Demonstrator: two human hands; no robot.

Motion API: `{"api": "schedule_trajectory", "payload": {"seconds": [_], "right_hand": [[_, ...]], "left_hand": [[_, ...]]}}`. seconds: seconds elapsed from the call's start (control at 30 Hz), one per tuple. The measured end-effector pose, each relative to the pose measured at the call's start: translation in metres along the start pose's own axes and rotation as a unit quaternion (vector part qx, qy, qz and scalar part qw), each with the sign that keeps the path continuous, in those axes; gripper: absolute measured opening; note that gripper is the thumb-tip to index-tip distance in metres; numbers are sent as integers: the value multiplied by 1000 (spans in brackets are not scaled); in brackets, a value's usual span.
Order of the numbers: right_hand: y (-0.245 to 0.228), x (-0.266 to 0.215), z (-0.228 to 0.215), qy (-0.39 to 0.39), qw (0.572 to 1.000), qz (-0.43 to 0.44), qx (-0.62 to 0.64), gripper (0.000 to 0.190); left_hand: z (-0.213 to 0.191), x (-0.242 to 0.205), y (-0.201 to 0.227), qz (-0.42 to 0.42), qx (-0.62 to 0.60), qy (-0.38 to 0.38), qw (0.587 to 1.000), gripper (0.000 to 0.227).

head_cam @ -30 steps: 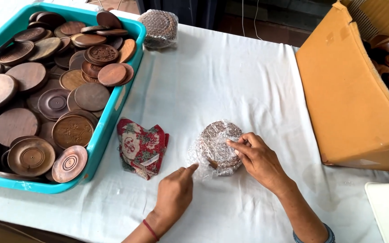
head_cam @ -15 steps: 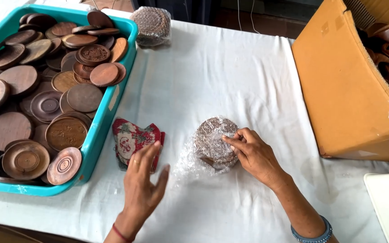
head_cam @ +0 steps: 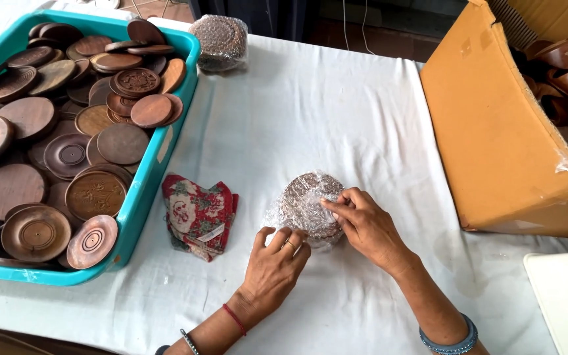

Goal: Wrap wooden coasters and bowls in bubble wrap and pack them into boxes.

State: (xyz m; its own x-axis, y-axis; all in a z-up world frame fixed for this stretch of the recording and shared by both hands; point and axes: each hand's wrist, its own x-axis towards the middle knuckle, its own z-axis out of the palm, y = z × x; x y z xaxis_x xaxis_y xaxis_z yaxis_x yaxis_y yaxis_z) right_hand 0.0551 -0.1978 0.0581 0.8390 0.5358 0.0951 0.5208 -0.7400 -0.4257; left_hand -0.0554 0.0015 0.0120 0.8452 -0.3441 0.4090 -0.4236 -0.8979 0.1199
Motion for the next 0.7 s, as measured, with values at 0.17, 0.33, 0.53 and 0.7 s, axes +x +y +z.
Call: {"api": "schedule_trajectory", "payload": {"seconds": [0.17, 0.33, 0.53, 0.7], "right_hand": [[-1, 0, 0, -11, 1000, 12, 10, 41], [4, 0, 3, -18, 1000, -7, -18, 51], [5, -1, -1, -33, 999, 2, 28, 44], [10, -4, -7, -89, 994, -36, 50, 69]], "left_hand": [[-9, 14, -7, 31, -67, 86, 994, 14], [-17, 46, -26, 47, -145, 106, 983, 3], [-4, 55, -37, 16, -291, 35, 956, 14], [0, 56, -40, -15, -321, 31, 947, 14]]}}
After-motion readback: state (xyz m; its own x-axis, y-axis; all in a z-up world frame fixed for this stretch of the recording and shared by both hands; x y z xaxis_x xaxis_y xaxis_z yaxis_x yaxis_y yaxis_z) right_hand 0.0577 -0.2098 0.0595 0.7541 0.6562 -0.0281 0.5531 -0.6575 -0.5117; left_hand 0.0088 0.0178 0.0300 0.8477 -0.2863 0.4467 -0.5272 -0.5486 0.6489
